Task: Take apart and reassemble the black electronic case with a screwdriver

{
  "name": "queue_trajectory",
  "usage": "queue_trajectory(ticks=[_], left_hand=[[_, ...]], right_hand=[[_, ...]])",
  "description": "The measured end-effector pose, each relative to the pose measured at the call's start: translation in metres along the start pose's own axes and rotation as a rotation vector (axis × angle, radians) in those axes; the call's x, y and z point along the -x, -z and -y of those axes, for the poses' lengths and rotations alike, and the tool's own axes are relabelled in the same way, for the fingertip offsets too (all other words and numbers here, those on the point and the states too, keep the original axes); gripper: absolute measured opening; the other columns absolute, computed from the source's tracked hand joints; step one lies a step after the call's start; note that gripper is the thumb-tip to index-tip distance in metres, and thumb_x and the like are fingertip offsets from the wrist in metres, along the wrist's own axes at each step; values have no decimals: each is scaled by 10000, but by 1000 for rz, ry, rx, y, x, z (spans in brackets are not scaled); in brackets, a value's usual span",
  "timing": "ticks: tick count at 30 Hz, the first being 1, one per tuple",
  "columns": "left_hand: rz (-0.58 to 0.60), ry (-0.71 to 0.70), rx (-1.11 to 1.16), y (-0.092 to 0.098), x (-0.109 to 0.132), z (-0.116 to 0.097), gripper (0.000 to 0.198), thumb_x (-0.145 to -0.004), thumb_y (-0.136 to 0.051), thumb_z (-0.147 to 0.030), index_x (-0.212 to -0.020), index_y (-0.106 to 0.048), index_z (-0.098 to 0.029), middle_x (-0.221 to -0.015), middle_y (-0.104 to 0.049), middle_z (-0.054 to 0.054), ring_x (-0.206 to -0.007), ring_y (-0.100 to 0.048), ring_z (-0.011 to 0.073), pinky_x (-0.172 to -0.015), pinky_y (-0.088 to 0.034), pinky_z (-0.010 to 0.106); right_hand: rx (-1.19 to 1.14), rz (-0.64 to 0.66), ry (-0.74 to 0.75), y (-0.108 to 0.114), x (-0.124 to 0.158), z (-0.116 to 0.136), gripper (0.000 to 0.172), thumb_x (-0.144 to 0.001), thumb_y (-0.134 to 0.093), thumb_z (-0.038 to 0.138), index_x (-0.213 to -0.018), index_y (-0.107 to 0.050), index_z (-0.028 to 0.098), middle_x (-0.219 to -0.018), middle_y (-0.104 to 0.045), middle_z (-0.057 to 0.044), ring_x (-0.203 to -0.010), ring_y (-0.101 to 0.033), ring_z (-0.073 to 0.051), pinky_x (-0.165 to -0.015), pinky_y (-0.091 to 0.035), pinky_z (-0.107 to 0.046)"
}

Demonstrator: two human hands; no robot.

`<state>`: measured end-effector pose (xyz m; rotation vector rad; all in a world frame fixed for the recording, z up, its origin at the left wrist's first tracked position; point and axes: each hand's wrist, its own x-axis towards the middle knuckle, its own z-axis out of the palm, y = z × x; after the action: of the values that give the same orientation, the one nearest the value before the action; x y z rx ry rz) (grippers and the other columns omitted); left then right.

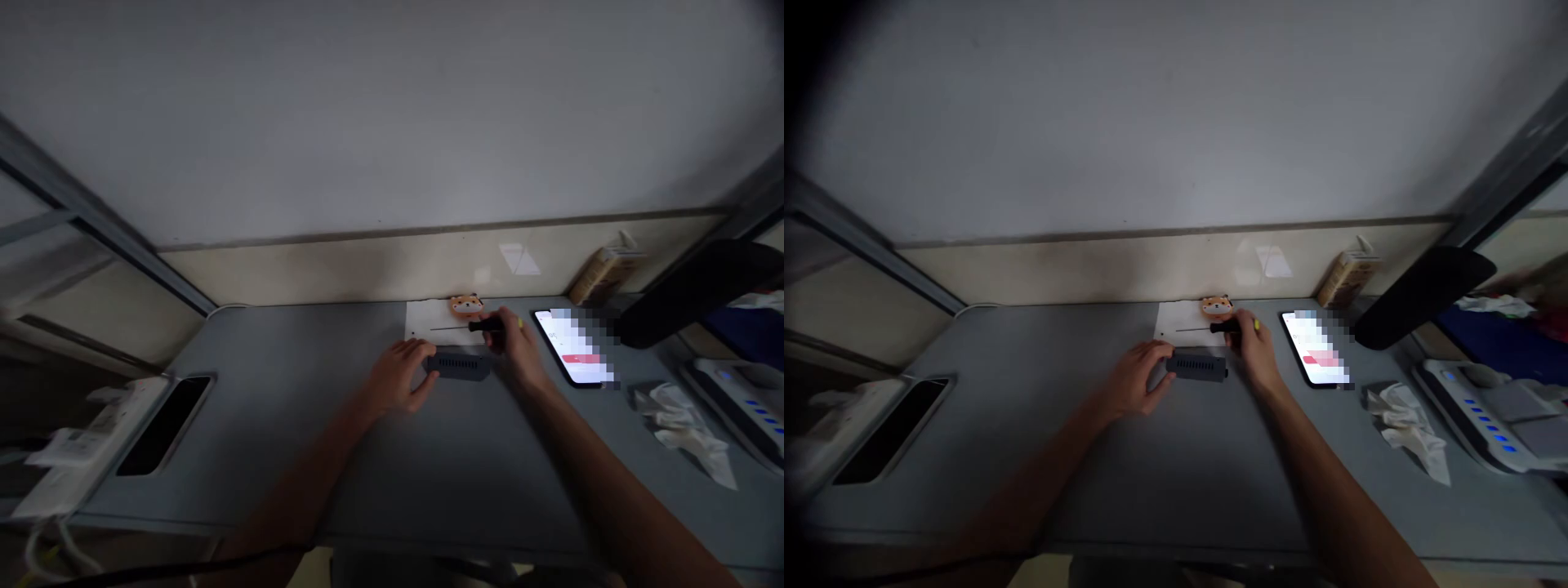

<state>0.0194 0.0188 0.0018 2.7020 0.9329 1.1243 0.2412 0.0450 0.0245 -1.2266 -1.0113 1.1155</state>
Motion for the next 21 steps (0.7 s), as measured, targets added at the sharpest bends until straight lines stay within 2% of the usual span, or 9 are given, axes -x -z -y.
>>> queue_trajectory(ticks=[5,9,13,17,21], left_hand=[[11,-20,-32,1,0,0,255,-887,-535,-186,-1140,-524,-218,-994,-708,85,-888,-695,239,-800,-553,371],[-10,-68,-79,3,0,-2,190,-881,-537,-183,-1067,-563,-213,-927,-706,77,-840,-689,230,-775,-555,365],[-27,-101,-114,8,-1,-5,83,-872,-539,-179,-943,-566,-211,-843,-684,65,-777,-668,214,-742,-550,350],[-20,-100,-124,15,-4,-6,55,-864,-512,-165,-878,-532,-215,-793,-666,51,-731,-646,202,-715,-531,338],[-38,-116,-128,20,-6,-4,98,-846,-475,-133,-822,-486,-227,-715,-617,27,-644,-588,185,-639,-489,314]], right_hand=[[80,131,73,-10,5,-11,598,-719,-616,789,-827,-672,204,-591,-578,32,-526,-459,-125,-513,-355,-273],[102,215,77,-9,5,-14,636,-731,-598,807,-888,-687,197,-639,-632,15,-524,-464,-123,-529,-378,-278],[144,234,88,-8,4,-17,612,-765,-594,781,-905,-709,196,-685,-680,-11,-559,-496,-130,-561,-395,-278],[163,256,65,-9,4,-17,642,-749,-594,797,-916,-716,189,-693,-701,-25,-573,-522,-135,-557,-395,-274],[121,252,18,-9,5,-12,696,-689,-608,839,-922,-700,190,-674,-687,-2,-474,-429,-101,-485,-334,-269]])
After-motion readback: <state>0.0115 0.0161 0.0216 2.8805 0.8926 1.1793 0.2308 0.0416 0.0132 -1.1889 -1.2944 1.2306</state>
